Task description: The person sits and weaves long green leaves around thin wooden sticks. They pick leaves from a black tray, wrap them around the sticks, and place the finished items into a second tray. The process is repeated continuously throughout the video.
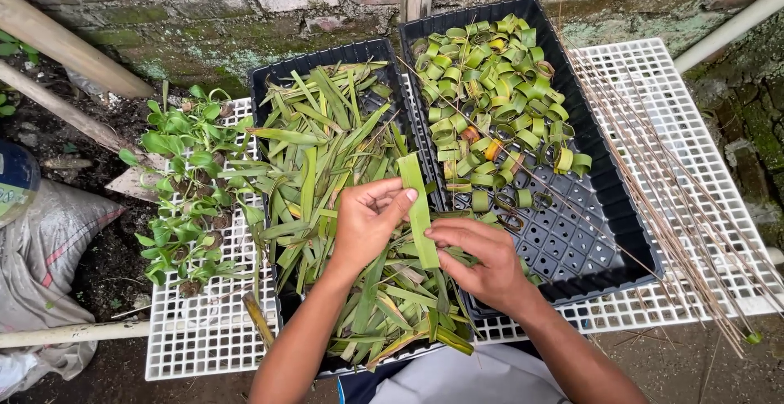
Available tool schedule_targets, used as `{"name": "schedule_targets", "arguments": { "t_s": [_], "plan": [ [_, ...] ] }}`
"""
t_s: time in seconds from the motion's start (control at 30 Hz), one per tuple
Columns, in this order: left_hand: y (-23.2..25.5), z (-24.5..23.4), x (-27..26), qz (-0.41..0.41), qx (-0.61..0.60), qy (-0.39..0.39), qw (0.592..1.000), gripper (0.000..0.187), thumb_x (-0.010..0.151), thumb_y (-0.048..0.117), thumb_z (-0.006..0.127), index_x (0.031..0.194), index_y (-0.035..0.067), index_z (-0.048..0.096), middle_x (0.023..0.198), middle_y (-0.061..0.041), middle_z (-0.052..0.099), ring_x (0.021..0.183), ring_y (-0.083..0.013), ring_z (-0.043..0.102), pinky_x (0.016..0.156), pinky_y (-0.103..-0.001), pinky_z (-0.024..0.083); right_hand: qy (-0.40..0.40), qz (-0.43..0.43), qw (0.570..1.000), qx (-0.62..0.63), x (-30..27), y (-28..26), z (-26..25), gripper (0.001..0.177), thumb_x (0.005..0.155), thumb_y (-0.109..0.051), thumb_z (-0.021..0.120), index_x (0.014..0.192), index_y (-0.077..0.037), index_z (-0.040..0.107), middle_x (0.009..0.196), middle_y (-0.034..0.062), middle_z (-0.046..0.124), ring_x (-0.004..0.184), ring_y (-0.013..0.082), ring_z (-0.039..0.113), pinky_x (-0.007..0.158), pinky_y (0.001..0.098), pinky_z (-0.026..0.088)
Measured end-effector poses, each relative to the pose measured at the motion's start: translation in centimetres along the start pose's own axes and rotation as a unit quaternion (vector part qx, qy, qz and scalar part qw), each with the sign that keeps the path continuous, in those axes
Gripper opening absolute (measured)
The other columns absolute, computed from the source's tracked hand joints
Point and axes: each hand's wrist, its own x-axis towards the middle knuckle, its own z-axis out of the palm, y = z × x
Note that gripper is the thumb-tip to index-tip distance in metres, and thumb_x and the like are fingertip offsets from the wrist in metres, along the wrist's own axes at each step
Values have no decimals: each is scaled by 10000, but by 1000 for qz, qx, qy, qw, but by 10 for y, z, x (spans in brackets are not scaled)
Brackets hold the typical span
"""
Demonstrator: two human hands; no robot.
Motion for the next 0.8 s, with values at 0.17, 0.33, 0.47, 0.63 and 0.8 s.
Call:
{"name": "schedule_targets", "arguments": {
  "t_s": [0.17, 0.33, 0.47, 0.63, 0.8],
  "plan": [
    [6, 9, -2, 0, -16, -11, 1000, 192, 887, -21, 732, 1072, -71, 733, 785, -167, 767, 625, -98, 683, 573, -248, 600, 36, -59, 997, -37, -10, 18, 2, 137, 855, -74, 762, 943, -132, 849, 907, 79, 743, 656, 243, 698, 604, 361, 583],
    [-8, 12, -2, -17, -37, -32, 999, 219, 888, -10, 742, 1098, -72, 736, 804, -165, 773, 670, -115, 713, 595, -271, 636, 47, -43, 998, 21, 2, -1, 4, 110, 867, -72, 737, 909, -110, 832, 1007, 127, 777, 661, 247, 720, 628, 388, 596],
    [-7, 13, -5, -27, -38, -45, 998, 207, 884, -17, 742, 1086, -65, 747, 801, -168, 775, 657, -140, 729, 608, -285, 646, 68, 9, 990, 127, -2, 2, 8, 89, 922, -70, 700, 938, 11, 735, 813, 138, 785, 570, 195, 716, 577, 351, 590],
    [-1, 17, -9, -32, -26, -37, 998, 235, 889, -25, 732, 1123, -50, 744, 811, -162, 774, 676, -127, 723, 606, -277, 646, 118, 50, 986, 106, -5, 11, 12, 139, 891, -1, 720, 1013, 59, 747, 655, 120, 752, 544, 130, 668, 568, 307, 565],
    [16, 19, -5, 186, 149, -4, 971, 243, 870, -51, 730, 1095, 26, 780, 817, -138, 759, 587, -197, 731, 502, -316, 563, 67, 187, 963, 184, 4, 7, 6, 600, 924, -11, 671, 1462, 64, 416, 785, 153, 774, 586, 88, 627, 593, 235, 530]
  ]
}}
